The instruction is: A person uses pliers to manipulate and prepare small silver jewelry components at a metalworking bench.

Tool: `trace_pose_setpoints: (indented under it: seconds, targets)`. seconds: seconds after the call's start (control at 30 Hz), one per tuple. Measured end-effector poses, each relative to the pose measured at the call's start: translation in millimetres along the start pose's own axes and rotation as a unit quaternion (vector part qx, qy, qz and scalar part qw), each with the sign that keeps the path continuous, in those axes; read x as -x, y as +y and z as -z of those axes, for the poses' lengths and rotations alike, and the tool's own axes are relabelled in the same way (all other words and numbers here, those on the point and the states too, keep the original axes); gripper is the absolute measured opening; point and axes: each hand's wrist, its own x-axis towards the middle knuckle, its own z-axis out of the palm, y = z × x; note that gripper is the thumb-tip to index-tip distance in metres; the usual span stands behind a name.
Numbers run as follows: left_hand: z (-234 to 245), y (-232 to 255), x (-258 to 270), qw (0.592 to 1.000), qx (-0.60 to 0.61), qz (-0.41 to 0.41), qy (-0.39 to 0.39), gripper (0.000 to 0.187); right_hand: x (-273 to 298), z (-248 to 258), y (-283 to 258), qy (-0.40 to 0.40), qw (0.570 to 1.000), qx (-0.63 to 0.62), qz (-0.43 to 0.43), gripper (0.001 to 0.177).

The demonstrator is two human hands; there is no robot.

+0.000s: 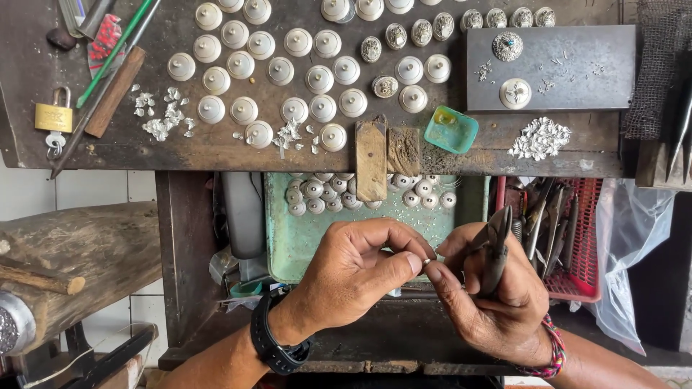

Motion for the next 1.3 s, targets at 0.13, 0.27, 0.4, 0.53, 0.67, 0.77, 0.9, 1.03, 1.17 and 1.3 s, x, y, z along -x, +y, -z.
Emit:
trace_pose_setpoints:
  seconds: [0.13, 0.27, 0.4, 0.53, 0.67, 0.77, 0.9, 1.03, 1.17, 1.3]
  targets:
    - [-1.1, 1.6, 0.5, 1.000, -0.027, -0.007, 0.004, 0.010, -3.3, 2.8, -0.7, 0.002, 0.999, 0.018, 0.032, 0.030]
    - [-4.0, 6.7, -0.7, 0.998, -0.058, -0.029, 0.007, 0.013, -5.6, 9.9, 3.1, -0.036, 0.996, 0.018, 0.079, 0.028]
    - [-7.0, 4.8, -0.4, 0.996, -0.083, -0.034, 0.025, 0.009, -7.0, 11.8, 5.3, -0.039, 0.996, -0.014, 0.081, 0.026]
    - [-11.0, 0.5, -3.8, 0.984, -0.164, -0.038, 0.053, 0.014, -8.1, 13.9, 12.6, -0.028, 0.992, -0.053, 0.110, 0.039]
    - [-9.0, -8.9, -7.2, 0.932, -0.324, -0.131, 0.092, 0.012, -26.0, 20.6, 9.1, 0.001, 0.999, -0.018, 0.050, 0.024]
    - [-5.0, -16.0, -8.4, 0.894, -0.406, -0.157, 0.109, 0.014, -30.8, 25.3, 26.5, 0.068, 0.989, 0.128, 0.035, 0.029]
    - [-4.1, -17.1, -9.3, 0.866, -0.457, -0.159, 0.126, 0.015, -36.1, 44.5, 46.3, 0.130, 0.970, 0.198, 0.052, 0.018]
    - [-5.3, -19.3, -11.6, 0.872, -0.453, -0.122, 0.142, 0.016, -42.8, 47.0, 56.7, 0.166, 0.958, 0.232, 0.026, 0.027]
    - [-5.4, -24.2, -15.4, 0.859, -0.451, -0.182, 0.159, 0.012, -43.7, 47.3, 64.1, 0.166, 0.953, 0.252, -0.006, 0.012]
    - [-6.8, -19.1, -17.5, 0.863, -0.434, -0.197, 0.169, 0.009, -45.1, 46.9, 61.3, 0.168, 0.955, 0.242, -0.021, 0.012]
